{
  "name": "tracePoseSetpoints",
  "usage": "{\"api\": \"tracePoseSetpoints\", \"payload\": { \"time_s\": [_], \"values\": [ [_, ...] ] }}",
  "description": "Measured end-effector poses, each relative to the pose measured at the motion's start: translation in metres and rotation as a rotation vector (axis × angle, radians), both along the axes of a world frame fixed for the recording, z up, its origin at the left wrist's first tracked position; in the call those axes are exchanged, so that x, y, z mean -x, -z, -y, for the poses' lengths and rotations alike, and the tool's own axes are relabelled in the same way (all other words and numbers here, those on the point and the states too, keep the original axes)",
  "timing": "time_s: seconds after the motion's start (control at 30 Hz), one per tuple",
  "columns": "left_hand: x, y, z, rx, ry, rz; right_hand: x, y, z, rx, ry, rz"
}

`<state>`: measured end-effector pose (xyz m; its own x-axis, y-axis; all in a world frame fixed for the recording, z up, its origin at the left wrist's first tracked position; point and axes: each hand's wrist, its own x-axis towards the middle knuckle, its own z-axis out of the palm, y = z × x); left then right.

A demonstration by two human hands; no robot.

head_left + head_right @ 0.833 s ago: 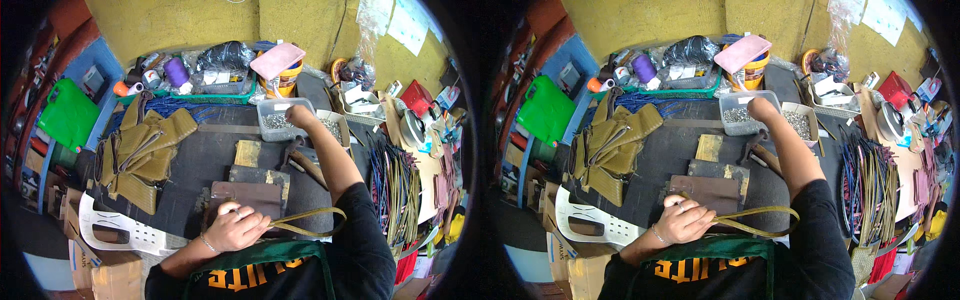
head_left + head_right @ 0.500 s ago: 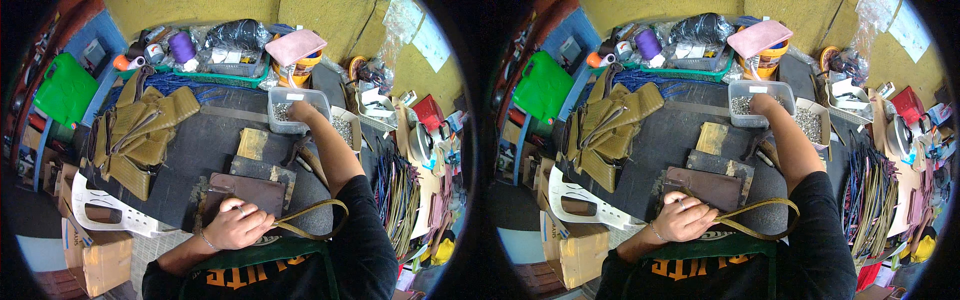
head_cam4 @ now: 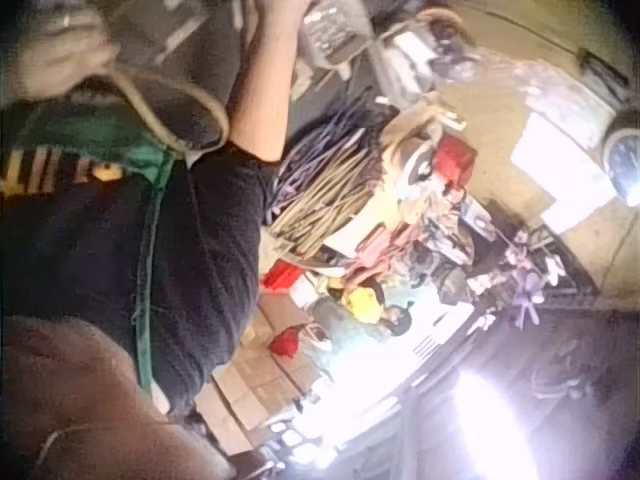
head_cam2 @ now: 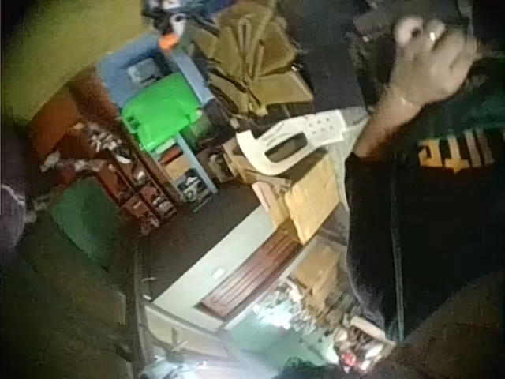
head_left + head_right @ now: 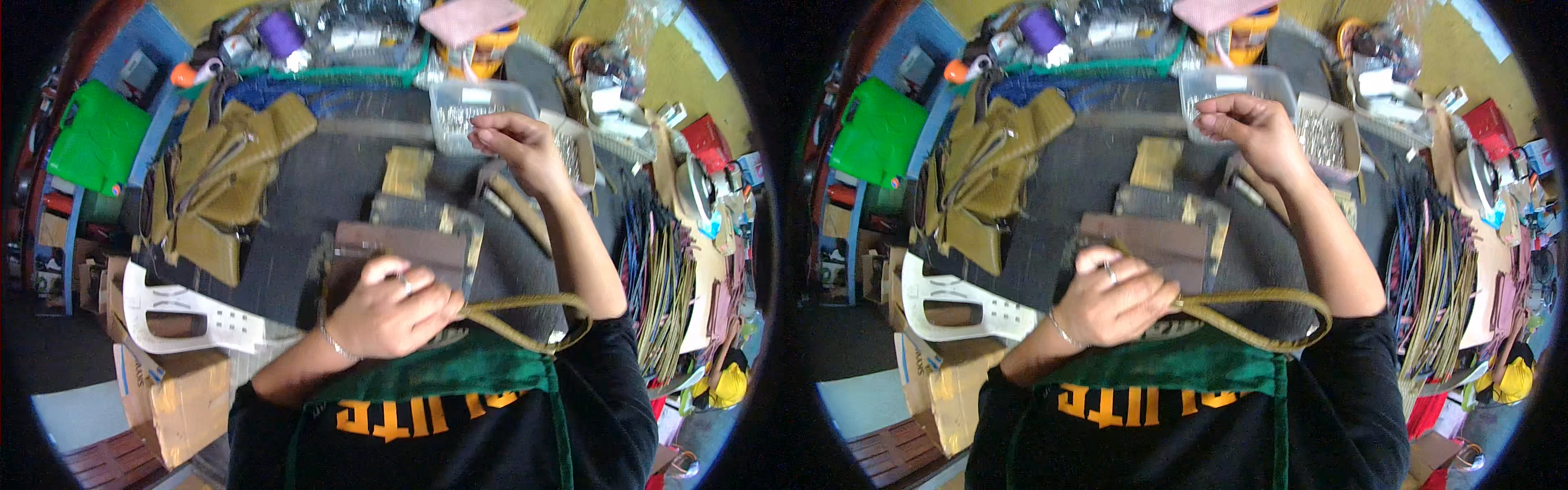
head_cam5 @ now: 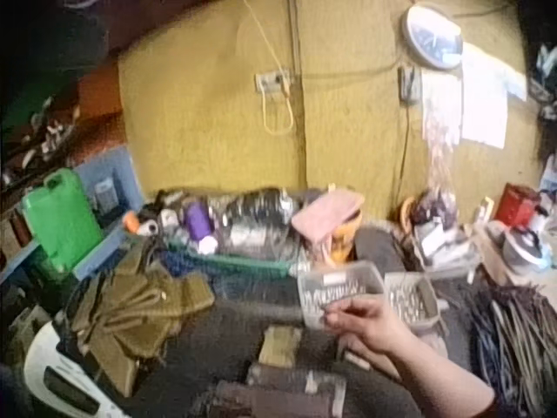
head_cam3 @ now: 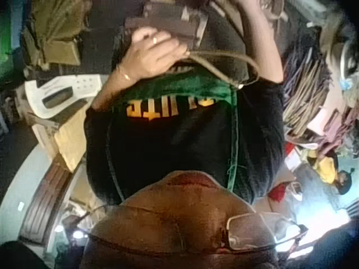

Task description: The person attaches metal fasteners to pouches and straps using a punch tool and a hammer on a metal block.

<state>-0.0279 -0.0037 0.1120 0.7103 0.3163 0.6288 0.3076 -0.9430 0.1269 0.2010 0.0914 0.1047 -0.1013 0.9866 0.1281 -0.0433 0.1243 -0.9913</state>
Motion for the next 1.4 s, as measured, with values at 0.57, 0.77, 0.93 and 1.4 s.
{"api": "tracePoseSetpoints", "payload": {
  "time_s": [0.57,0.77,0.93,1.4],
  "values": [
    [-0.012,-0.009,0.026,-0.041,0.153,-0.034,0.037,-0.003,0.194,0.006,-0.003,-0.023],
    [-0.008,-0.005,0.028,-0.012,0.168,-0.032,0.038,0.006,0.194,-0.144,-0.033,0.005],
    [-0.005,-0.004,0.026,-0.015,0.174,-0.042,0.041,0.009,0.196,-0.135,0.034,0.059],
    [-0.001,0.000,0.027,0.036,0.199,-0.025,0.040,0.006,0.199,-0.203,-0.086,0.091]
  ]
}}
